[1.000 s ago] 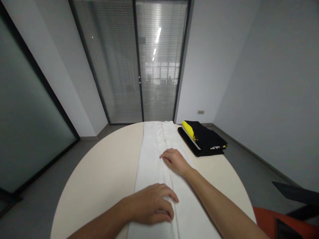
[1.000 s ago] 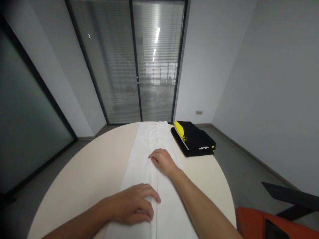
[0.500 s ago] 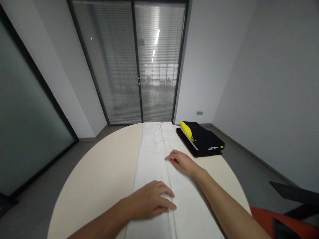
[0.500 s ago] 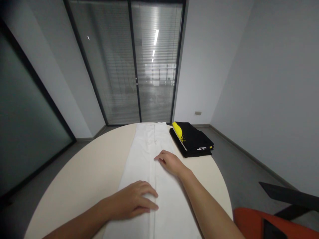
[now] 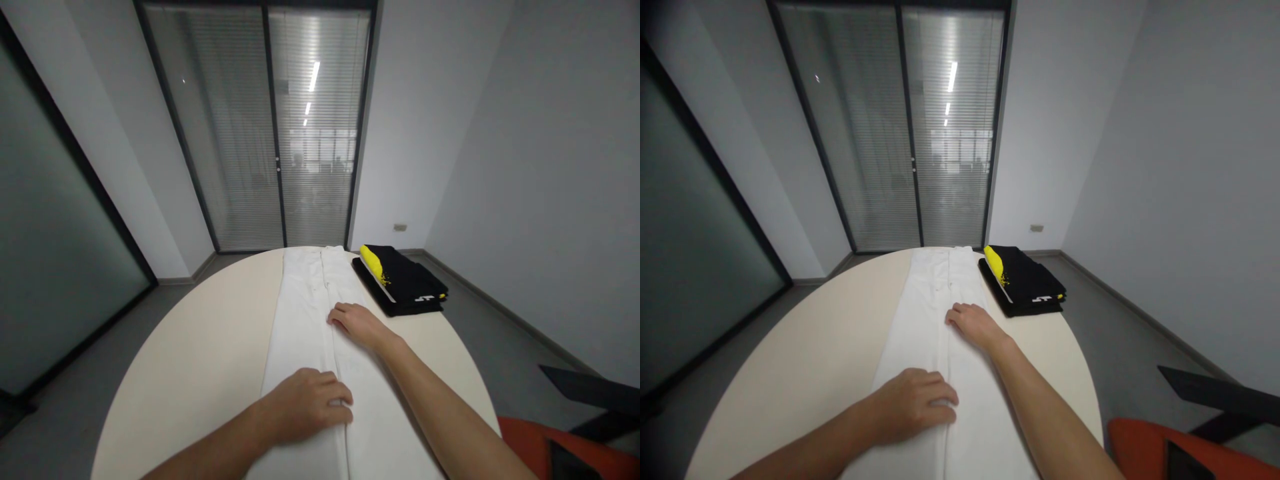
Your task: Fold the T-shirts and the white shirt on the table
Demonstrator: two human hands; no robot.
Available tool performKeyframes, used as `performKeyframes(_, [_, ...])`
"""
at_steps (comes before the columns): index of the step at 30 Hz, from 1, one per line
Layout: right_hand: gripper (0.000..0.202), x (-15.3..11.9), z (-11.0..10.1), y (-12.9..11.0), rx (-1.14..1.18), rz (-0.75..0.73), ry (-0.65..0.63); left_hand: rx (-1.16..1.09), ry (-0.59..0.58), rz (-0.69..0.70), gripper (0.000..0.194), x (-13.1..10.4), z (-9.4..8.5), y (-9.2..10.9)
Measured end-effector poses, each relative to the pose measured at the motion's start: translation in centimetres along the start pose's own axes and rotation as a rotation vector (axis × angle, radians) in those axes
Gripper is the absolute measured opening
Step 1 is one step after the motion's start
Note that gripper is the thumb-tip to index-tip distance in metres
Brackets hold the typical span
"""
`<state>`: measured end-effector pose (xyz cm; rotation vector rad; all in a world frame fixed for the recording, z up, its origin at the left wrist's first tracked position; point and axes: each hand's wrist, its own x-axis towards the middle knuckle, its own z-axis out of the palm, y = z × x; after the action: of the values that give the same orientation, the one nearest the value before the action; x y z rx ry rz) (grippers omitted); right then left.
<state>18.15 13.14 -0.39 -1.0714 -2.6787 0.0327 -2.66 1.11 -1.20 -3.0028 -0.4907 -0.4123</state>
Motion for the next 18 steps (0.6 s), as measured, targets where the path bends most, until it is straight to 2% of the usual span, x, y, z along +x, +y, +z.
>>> performKeyframes(9, [0.022,0.04,0.07,-0.69,0.055,-0.003,0.044,0.006,0.007,0.024,0.021,-0.06,-0.28,0.19])
performKeyframes(15, [0.027,0.07,0.72,-0.53,0.093,-0.038,0.041,-0.025,-0.004,0.013,0.019,-0.21,0.02,0.16])
performKeyframes(18, [0.025,0.18,0.54,-0.56,0.085,-0.028,0.018,0.002,0.027,0.042,0.015,-0.11,-0.13,0.23])
